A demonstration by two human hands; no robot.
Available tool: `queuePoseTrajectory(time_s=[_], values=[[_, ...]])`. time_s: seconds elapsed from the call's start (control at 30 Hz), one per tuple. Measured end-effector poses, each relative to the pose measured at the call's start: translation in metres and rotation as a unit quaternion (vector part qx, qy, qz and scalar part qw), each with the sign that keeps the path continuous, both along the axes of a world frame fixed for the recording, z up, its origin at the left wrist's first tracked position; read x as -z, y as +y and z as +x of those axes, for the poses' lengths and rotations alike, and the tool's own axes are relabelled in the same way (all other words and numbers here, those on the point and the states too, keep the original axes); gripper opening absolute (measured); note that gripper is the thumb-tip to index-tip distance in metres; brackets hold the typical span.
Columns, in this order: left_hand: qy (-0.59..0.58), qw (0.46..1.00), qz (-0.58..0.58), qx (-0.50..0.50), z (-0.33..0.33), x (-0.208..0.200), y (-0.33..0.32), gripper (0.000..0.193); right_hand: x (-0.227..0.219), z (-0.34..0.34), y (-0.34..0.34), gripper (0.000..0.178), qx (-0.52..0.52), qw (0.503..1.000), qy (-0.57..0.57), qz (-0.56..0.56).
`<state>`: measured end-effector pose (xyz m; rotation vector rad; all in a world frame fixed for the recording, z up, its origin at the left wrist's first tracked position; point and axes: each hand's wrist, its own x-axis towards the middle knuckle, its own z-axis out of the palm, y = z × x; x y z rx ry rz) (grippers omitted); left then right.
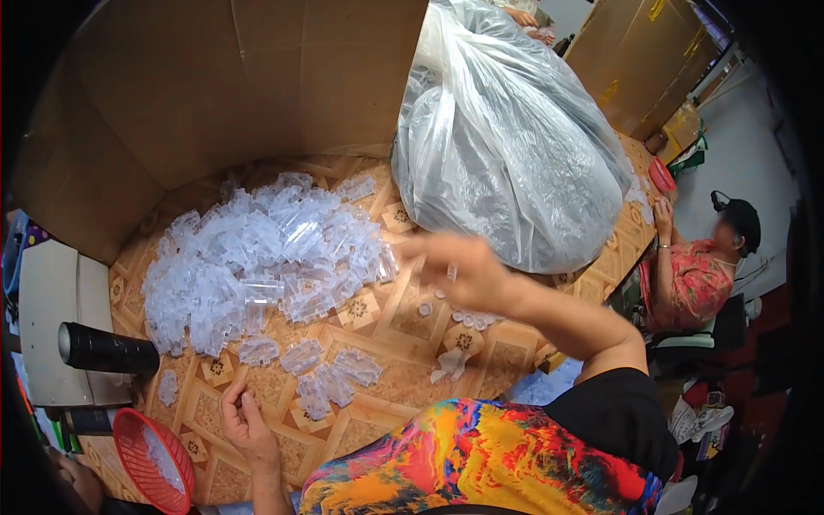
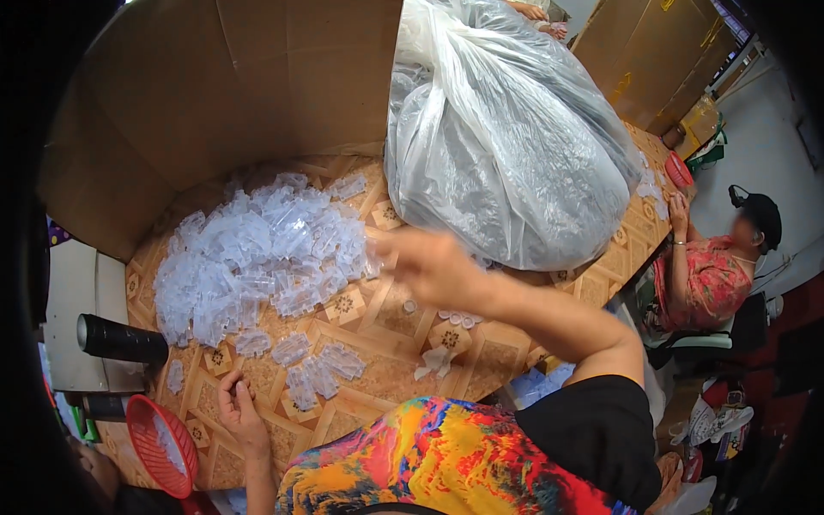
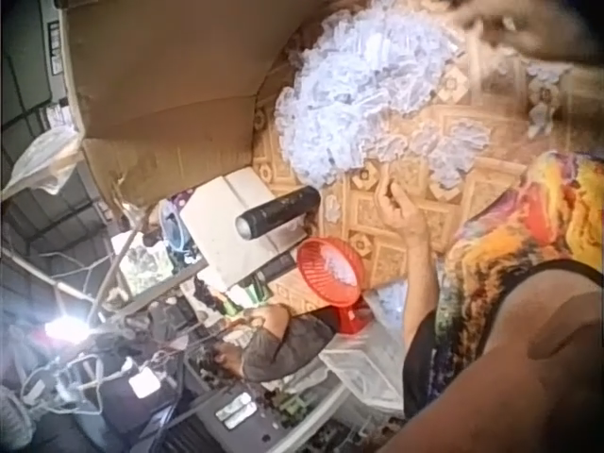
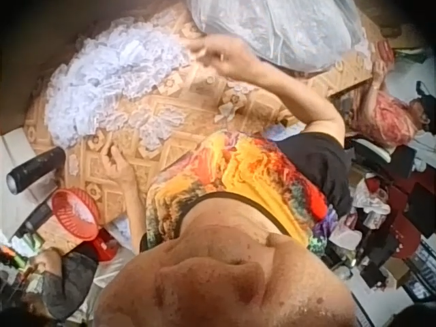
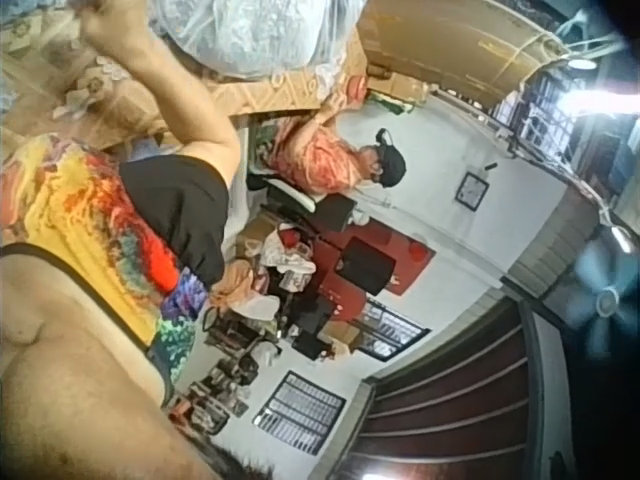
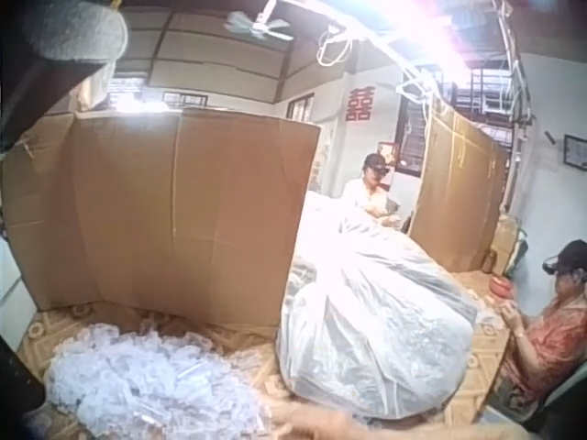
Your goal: The person sorts small clear plastic components by hand on a table.
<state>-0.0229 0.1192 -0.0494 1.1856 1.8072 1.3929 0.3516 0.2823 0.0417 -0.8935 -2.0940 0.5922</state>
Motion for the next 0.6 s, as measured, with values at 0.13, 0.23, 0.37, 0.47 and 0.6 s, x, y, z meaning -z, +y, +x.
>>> queuePoseTrajectory(time_s=[0.13,0.23,0.37,0.47,0.6], values=[[0.000,1.000,0.023,0.002,-0.013,0.031,-0.035,0.022,0.035,-0.017,-0.088,0.026,-0.133,0.985,-0.069,-0.089],[0.011,0.996,0.080,0.021,-0.027,0.052,-0.044,0.022,0.062,-0.037,-0.157,0.026,-0.036,0.987,-0.087,-0.131],[-0.021,0.998,0.050,0.011,-0.033,0.058,-0.068,0.023,0.085,-0.062,-0.210,0.034,-0.007,0.997,-0.049,-0.060],[-0.045,0.996,0.081,0.009,-0.035,0.066,-0.095,0.023,0.098,-0.080,-0.240,0.032,0.011,0.998,-0.065,-0.019],[-0.004,0.993,0.090,0.073,-0.010,0.051,-0.136,0.024,0.107,-0.090,-0.262,0.031,0.060,0.991,-0.115,-0.025]])
